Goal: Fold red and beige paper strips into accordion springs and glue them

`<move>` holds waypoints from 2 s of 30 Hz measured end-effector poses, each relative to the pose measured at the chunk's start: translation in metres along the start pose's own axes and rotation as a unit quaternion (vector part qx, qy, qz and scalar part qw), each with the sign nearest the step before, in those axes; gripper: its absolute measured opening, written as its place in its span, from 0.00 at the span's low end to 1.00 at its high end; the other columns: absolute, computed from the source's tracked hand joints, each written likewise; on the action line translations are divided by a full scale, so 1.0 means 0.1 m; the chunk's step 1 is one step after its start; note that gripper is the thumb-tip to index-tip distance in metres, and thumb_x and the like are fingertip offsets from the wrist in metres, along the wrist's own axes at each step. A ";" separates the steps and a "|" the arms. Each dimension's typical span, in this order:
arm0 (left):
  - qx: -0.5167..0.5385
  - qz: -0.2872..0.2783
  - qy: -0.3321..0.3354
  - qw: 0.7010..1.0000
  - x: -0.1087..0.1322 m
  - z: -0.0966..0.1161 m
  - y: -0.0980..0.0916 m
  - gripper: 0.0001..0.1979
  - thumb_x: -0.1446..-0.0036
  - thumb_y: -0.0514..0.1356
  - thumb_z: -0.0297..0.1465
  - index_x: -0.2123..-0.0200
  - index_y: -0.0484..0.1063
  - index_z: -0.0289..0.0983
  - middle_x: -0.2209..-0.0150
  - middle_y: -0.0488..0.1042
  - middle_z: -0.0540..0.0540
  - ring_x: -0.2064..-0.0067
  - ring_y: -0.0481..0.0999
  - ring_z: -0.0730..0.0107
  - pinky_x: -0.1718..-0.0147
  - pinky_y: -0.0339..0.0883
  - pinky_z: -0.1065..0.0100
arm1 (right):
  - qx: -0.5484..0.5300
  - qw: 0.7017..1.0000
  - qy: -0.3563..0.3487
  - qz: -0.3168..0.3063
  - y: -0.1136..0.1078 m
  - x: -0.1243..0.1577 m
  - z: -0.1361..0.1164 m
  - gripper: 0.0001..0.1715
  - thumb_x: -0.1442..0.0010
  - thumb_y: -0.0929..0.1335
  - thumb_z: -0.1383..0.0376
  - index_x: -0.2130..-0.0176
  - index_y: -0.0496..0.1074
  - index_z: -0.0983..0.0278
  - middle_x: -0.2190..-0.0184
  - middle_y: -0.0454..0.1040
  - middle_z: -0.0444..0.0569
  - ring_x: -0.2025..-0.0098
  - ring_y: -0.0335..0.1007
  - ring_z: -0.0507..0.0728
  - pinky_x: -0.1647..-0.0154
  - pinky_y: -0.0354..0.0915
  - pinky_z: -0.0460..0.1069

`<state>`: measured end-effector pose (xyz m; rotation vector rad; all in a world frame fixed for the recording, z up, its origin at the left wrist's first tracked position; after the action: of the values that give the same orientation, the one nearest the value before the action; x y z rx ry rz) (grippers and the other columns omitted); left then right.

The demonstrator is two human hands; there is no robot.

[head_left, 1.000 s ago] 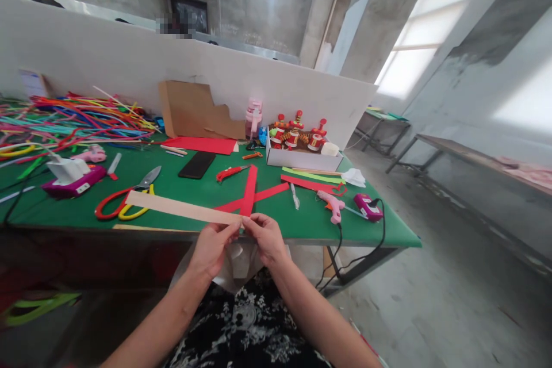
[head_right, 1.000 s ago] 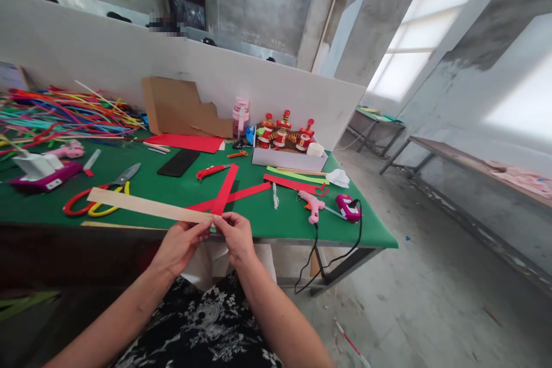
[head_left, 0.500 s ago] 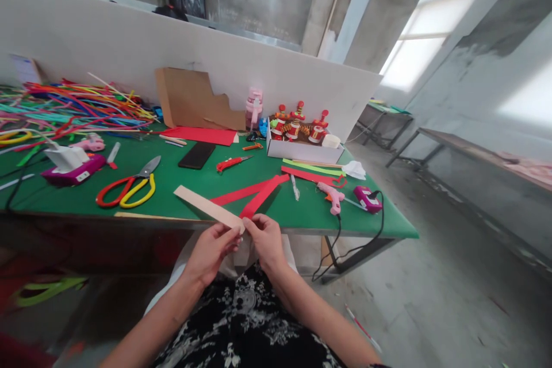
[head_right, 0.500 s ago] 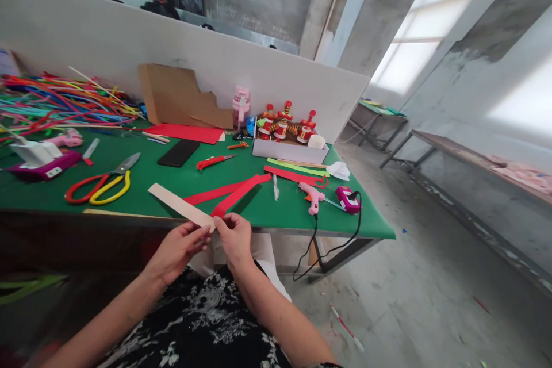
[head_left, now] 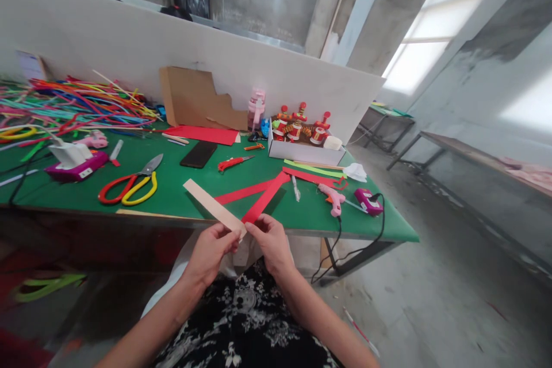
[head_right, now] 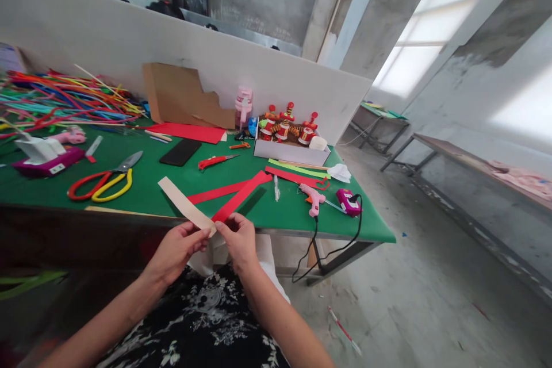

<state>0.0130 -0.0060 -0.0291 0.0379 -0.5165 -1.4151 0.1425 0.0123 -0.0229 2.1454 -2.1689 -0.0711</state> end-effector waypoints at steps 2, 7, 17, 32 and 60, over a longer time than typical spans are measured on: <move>0.006 0.009 0.001 1.000 0.00 0.02 0.01 0.20 0.73 0.73 0.36 0.73 0.77 0.31 0.78 0.75 0.49 0.78 0.66 0.77 0.78 0.59 0.73 | 0.062 0.996 -0.052 0.029 0.00 0.02 -0.04 0.10 0.51 0.72 0.61 0.76 0.69 0.63 0.79 0.67 0.40 0.75 0.59 0.51 0.71 0.58 0.46; 0.037 0.015 -0.008 0.999 -0.01 0.02 0.04 0.20 0.75 0.74 0.35 0.75 0.76 0.33 0.79 0.74 0.51 0.78 0.66 0.77 0.78 0.60 0.73 | 0.223 0.949 -0.212 0.069 0.02 0.10 -0.13 0.06 0.45 0.69 0.67 0.74 0.73 0.62 0.74 0.72 0.45 0.69 0.66 0.54 0.63 0.64 0.48; 0.087 0.024 -0.001 0.996 -0.01 0.04 0.01 0.18 0.78 0.73 0.31 0.78 0.74 0.34 0.82 0.73 0.52 0.80 0.66 0.77 0.80 0.60 0.74 | 0.330 0.868 -0.370 -0.011 0.05 0.22 -0.14 0.17 0.39 0.64 0.71 0.53 0.78 0.62 0.62 0.75 0.53 0.58 0.69 0.58 0.57 0.69 0.53; -0.107 0.013 0.049 0.993 0.00 0.16 -0.08 0.16 0.70 0.71 0.40 0.79 0.74 0.35 0.82 0.75 0.48 0.81 0.69 0.70 0.81 0.61 0.71 | 0.059 0.997 -0.049 -0.021 -0.02 -0.02 -0.13 0.13 0.45 0.70 0.56 0.66 0.80 0.63 0.73 0.75 0.47 0.72 0.67 0.53 0.68 0.64 0.48; -0.024 -0.097 0.126 0.987 0.06 0.15 0.14 0.16 0.55 0.69 0.41 0.64 0.77 0.38 0.67 0.78 0.48 0.66 0.75 0.66 0.65 0.69 0.69 | -0.107 0.991 -0.013 0.073 0.06 0.08 -0.16 0.16 0.52 0.74 0.54 0.73 0.79 0.65 0.80 0.73 0.44 0.76 0.64 0.52 0.72 0.63 0.47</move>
<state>0.0208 -0.0049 -0.0090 0.2312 -0.2738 -1.5862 0.1383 0.0050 -0.0060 1.8753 -2.2110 -0.3082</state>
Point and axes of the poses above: each hand's wrist, its own x-axis away from the middle knuckle, its own y-axis out of the palm, z = x × y, the point moved 4 cm from there along -x, towards the middle knuckle
